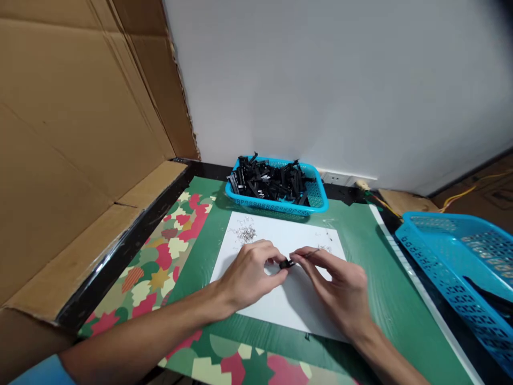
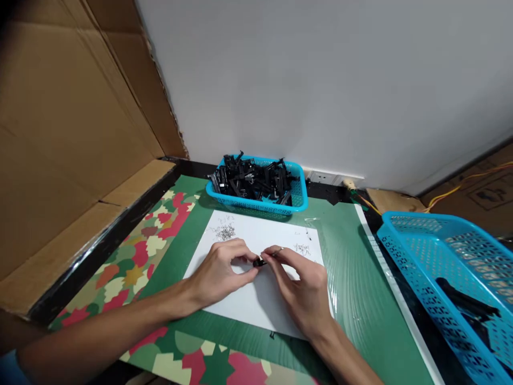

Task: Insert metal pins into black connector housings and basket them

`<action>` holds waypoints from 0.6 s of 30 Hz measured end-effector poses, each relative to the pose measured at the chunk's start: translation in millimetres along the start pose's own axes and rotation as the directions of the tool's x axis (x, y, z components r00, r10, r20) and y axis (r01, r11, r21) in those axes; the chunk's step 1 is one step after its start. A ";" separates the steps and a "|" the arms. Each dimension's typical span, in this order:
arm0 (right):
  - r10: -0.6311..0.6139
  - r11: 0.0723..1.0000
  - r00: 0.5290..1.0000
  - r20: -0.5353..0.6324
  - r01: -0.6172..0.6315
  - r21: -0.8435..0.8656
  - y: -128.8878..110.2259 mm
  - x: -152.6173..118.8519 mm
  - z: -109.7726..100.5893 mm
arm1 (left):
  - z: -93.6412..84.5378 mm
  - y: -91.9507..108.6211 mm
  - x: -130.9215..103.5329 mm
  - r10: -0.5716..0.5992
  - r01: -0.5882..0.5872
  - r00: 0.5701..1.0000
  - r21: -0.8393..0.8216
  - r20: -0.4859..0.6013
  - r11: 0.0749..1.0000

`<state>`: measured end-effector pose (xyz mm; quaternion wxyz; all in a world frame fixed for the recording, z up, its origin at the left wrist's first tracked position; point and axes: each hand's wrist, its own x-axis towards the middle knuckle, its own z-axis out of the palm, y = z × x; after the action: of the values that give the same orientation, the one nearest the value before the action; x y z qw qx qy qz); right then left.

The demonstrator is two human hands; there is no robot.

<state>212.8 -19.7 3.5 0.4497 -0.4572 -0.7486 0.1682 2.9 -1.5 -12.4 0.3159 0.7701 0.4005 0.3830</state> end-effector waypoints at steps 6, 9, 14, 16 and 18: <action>0.081 0.996 0.967 -0.242 -0.089 -0.021 14.8 1.5 -21.2 | -6.0 3.1 6.9 -0.022 0.021 0.990 -0.007 -0.138 1.000; 0.007 0.995 0.977 -0.212 -0.027 -0.092 18.1 6.2 -30.8 | -8.0 6.5 10.3 -0.005 0.001 0.984 -0.023 -0.180 1.000; -0.031 0.995 0.999 0.026 0.033 -0.095 12.2 12.1 -41.7 | -4.6 12.2 10.1 -0.023 0.002 0.987 -0.135 -0.162 0.991; -0.045 0.996 0.992 0.118 0.054 -0.075 7.3 12.5 -45.9 | -2.9 13.4 8.9 -0.067 0.038 0.989 -0.214 -0.132 0.976; -0.074 0.994 0.983 0.165 0.087 -0.073 3.3 10.1 -50.7 | -2.3 14.6 8.0 -0.130 0.093 0.986 -0.298 -0.105 0.950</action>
<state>254.7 -17.6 33.8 0.3750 -0.4290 -0.8068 0.1563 9.5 -1.2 3.0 0.4221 0.6660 0.4011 0.4662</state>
